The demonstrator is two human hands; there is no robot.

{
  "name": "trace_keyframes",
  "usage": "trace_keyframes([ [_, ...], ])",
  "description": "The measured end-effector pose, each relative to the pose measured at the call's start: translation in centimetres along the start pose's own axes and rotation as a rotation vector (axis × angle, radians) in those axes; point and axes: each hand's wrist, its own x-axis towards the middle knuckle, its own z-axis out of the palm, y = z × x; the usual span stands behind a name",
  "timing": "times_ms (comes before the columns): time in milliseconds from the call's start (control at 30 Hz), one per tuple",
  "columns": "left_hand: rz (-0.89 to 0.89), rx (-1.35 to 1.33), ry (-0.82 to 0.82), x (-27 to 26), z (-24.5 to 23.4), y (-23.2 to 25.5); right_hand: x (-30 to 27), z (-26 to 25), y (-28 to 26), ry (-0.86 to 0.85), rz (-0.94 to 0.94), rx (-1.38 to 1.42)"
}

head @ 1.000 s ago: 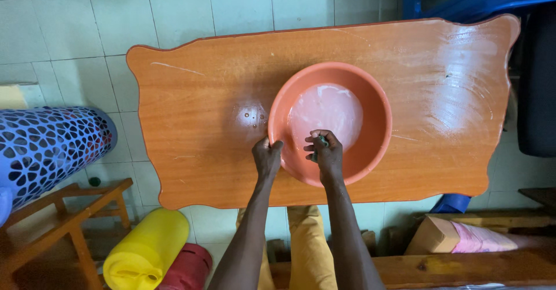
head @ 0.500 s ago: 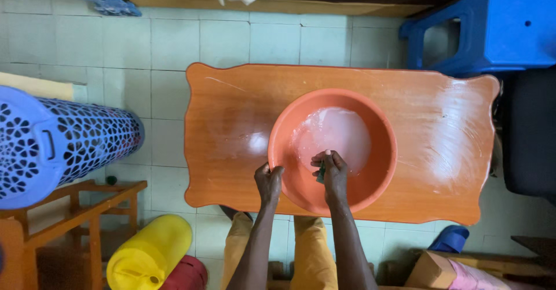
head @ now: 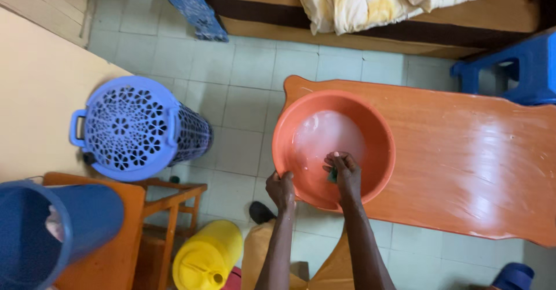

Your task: The person washes a green sponge in a pink basin, carries the basin to a sink, refills it with water, and returns to wipe a wooden table with the sponge. The person repeatedly dips the sponge in the basin and wipes different areas of the table surface.

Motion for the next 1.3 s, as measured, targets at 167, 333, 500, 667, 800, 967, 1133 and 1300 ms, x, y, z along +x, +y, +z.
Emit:
trace_keyframes([
  [167, 0.042, 0.031, 0.066, 4.3, -10.0, 2.9, -3.3, 10.3, 4.4, -0.126, 0.019, 0.063],
  [333, 0.011, -0.1, 0.128, 7.9, -17.5, 5.6, -6.7, 20.0, 3.1, -0.299, 0.032, 0.13],
  [500, 0.002, -0.229, 0.212, 9.7, -22.3, 9.0, -9.6, 26.4, -0.4, -0.328, 0.097, 0.019],
  [667, -0.069, -0.469, 0.203, 12.8, -25.1, 11.4, -9.5, 32.1, -2.5, -0.407, 0.03, -0.107],
  [800, 0.116, -0.425, 0.247, 16.8, -25.6, 12.7, -8.4, 36.9, -3.6, -0.435, -0.056, -0.2],
  [967, 0.128, -0.585, 0.211, 22.3, -23.2, 16.6, -3.9, 41.5, -5.7, -0.503, -0.073, -0.263],
  [1133, 0.009, -0.686, 0.237, 29.3, -20.3, 22.1, 3.4, 47.4, -9.3, -0.569, -0.106, -0.261],
  [1300, 0.14, -0.759, 0.282, 38.8, -16.9, 25.3, 9.8, 54.9, -14.3, -0.612, -0.109, -0.391],
])
